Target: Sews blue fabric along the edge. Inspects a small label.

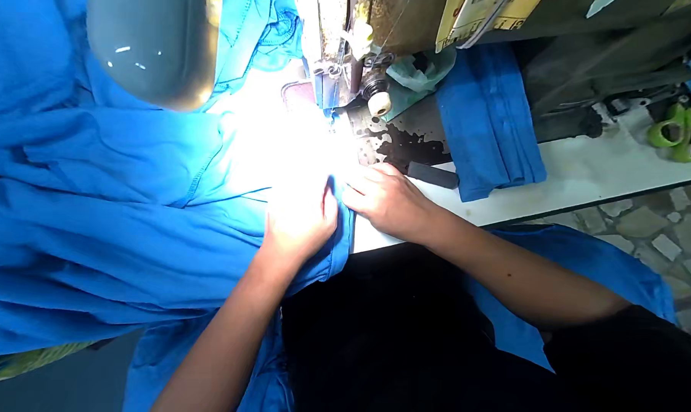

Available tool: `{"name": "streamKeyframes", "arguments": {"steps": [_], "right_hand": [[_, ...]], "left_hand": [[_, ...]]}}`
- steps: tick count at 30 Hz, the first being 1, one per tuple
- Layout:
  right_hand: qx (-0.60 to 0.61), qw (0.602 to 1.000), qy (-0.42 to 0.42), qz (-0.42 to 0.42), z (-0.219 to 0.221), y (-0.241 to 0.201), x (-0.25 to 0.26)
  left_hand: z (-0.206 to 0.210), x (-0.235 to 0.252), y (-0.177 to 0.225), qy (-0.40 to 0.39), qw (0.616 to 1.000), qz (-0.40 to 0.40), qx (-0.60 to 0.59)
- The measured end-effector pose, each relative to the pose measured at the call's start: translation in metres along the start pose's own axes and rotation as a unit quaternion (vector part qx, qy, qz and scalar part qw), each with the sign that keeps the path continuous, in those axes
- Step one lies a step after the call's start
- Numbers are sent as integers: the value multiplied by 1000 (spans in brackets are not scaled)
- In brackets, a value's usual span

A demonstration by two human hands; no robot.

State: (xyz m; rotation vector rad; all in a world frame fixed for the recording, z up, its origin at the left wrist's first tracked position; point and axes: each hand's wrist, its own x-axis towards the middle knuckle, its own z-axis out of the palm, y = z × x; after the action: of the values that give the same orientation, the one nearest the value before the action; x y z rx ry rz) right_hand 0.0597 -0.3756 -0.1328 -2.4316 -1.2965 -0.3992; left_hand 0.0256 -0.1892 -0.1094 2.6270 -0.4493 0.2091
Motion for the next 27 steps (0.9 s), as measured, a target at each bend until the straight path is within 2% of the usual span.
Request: {"name": "streamKeyframes", "arguments": {"steps": [2,4,6,9,15,20,25,27], "right_hand": [[-4,1000,6,6,1,-1,0],[3,1000,13,8,3,0,-2],[11,1000,21,11,6,0,-3],[13,999,32,16,8,-1,-4],[15,999,37,23,10,-4,-5],[10,999,43,22,11,-5,-4],[1,999,42,9,10,-4,-3],[4,999,40,6,10,-4,-3]], "left_hand": [[-1,13,-3,-29,990,51,-129],[5,17,-15,-75,975,92,-190],[10,14,-25,-72,981,119,-136],[13,12,-24,-89,988,118,-34],[20,5,-20,-77,991,97,54],[23,10,-25,-37,990,122,58],[6,32,-31,-89,992,87,-16],[3,36,-34,-79,992,87,-34]]}}
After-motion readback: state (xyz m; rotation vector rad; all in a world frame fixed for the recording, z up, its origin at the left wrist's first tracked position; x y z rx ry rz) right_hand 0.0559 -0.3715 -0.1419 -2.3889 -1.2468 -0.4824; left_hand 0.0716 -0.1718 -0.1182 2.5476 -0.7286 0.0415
